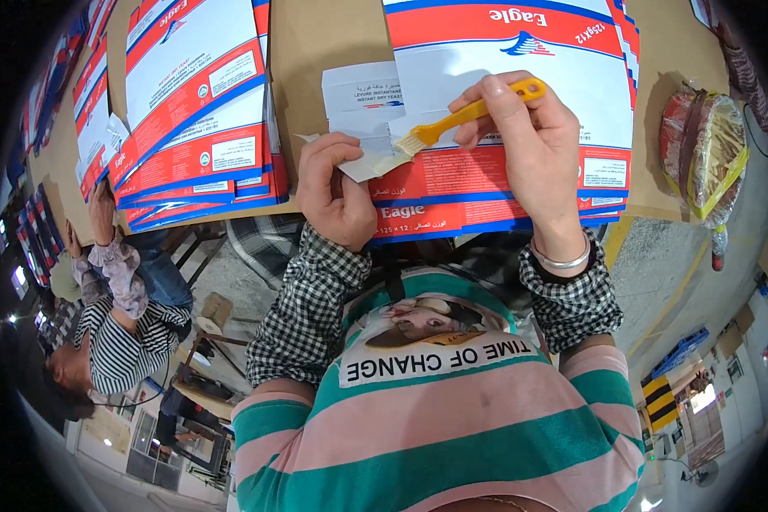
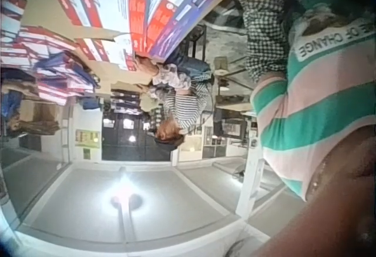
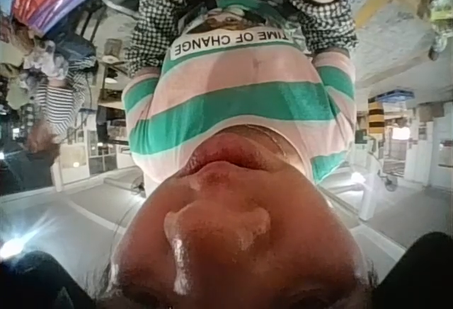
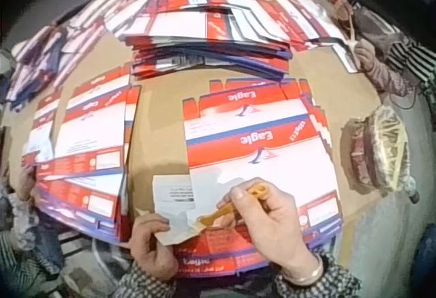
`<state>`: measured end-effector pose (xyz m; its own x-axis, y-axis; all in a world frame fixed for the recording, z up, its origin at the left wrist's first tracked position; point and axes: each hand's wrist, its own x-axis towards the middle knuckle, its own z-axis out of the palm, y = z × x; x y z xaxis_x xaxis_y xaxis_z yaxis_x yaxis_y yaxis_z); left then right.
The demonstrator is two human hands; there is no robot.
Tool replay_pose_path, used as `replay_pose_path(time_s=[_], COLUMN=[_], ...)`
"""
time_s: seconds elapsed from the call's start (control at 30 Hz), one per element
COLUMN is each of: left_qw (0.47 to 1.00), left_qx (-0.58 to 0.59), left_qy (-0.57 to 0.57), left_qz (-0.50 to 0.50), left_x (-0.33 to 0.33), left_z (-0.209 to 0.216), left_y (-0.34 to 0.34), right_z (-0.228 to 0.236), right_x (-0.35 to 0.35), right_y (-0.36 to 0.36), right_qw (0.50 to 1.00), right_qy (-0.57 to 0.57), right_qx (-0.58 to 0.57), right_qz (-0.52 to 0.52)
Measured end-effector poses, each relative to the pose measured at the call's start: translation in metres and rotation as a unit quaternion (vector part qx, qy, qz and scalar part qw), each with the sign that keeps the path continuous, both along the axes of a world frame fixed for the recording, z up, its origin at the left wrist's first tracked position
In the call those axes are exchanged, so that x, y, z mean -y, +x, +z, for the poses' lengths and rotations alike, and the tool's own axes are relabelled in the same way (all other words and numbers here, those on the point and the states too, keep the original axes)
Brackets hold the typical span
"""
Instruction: The recorder is using a brush to apply glue to cardboard components and assembling them into boxes at a factory work table.
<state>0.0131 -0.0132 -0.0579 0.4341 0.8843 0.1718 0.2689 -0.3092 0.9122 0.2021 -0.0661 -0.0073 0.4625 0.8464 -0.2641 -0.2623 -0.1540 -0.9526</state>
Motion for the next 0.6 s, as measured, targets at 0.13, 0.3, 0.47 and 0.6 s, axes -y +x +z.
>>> replay_pose_path(time_s=[0.13,0.3,0.47,0.6], left_qw=[1.0,0.999,0.999,0.999], left_qx=[-0.001,-0.01,-0.015,-0.009], left_qy=[0.023,0.032,0.029,0.037], left_qz=[0.006,0.002,0.003,0.006], left_x=[-0.0019,-0.0018,-0.0019,-0.0028], left_z=[0.0007,0.0004,-0.0002,0.0], left_y=[0.0013,0.0009,0.0002,0.0011], right_z=[0.0021,0.002,0.0026,0.0066], right_x=[-0.0034,-0.0064,-0.0053,-0.0078], right_y=[0.0002,0.0001,0.0048,0.004], right_qw=[1.0,0.999,0.991,0.994], right_qy=[0.006,0.023,0.019,0.049], right_qx=[0.013,0.042,0.092,0.091], right_qz=[0.017,0.022,0.095,0.044])
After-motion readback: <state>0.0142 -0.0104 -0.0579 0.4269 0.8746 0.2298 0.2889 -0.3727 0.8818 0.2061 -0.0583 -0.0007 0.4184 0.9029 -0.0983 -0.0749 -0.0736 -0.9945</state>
